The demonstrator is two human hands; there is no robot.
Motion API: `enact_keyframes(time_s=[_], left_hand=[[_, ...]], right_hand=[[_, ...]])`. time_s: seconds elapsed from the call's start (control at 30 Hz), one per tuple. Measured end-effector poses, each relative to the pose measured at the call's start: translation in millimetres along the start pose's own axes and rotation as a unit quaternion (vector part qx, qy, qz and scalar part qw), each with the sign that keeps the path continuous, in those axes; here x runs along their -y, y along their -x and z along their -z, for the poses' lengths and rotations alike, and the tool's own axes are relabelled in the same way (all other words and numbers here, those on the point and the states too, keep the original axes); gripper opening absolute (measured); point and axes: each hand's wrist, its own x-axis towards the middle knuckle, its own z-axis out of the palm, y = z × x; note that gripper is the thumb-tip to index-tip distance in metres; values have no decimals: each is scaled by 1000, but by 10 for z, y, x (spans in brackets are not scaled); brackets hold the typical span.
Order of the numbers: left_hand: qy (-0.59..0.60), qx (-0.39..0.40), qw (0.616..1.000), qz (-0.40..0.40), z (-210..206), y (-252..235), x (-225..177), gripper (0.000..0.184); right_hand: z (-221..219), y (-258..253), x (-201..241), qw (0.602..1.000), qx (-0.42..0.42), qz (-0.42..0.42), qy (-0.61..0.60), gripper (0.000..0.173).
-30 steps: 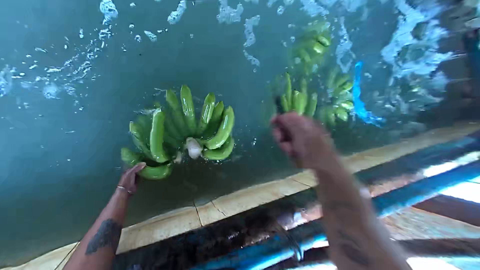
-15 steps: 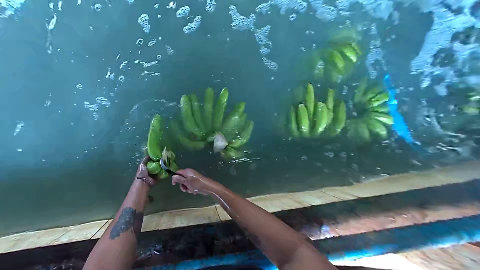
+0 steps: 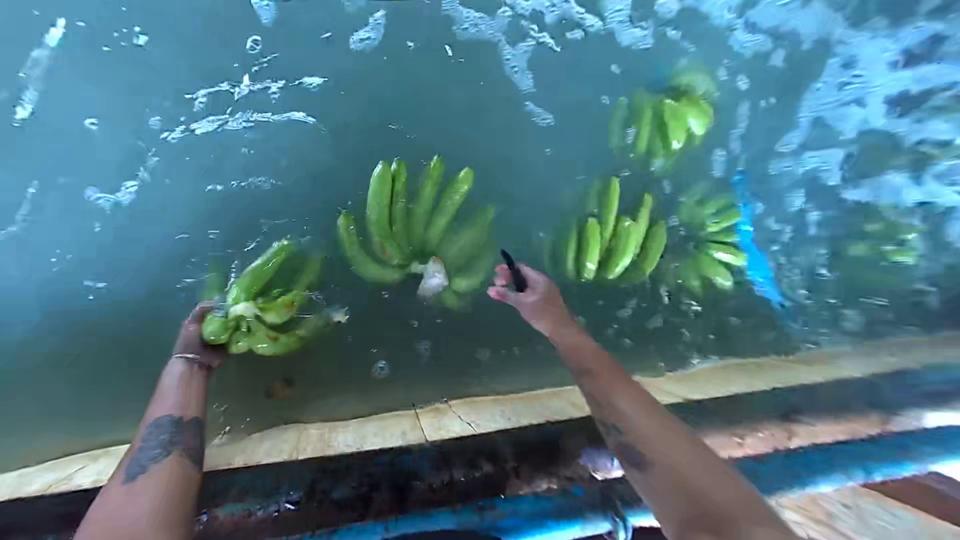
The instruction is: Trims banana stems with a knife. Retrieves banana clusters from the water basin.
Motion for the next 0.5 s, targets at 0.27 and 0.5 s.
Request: enact_keyframes(time_s=[0.27,0.5], left_hand=[[-182,-243,872,-384,-165,476,-714,60],[-109,92,984,-108,-1874,407,238,66]], right_hand=[[-1136,-420,392,986,-28,85,141,81],[-704,-597,608,962,67,166,206,71]])
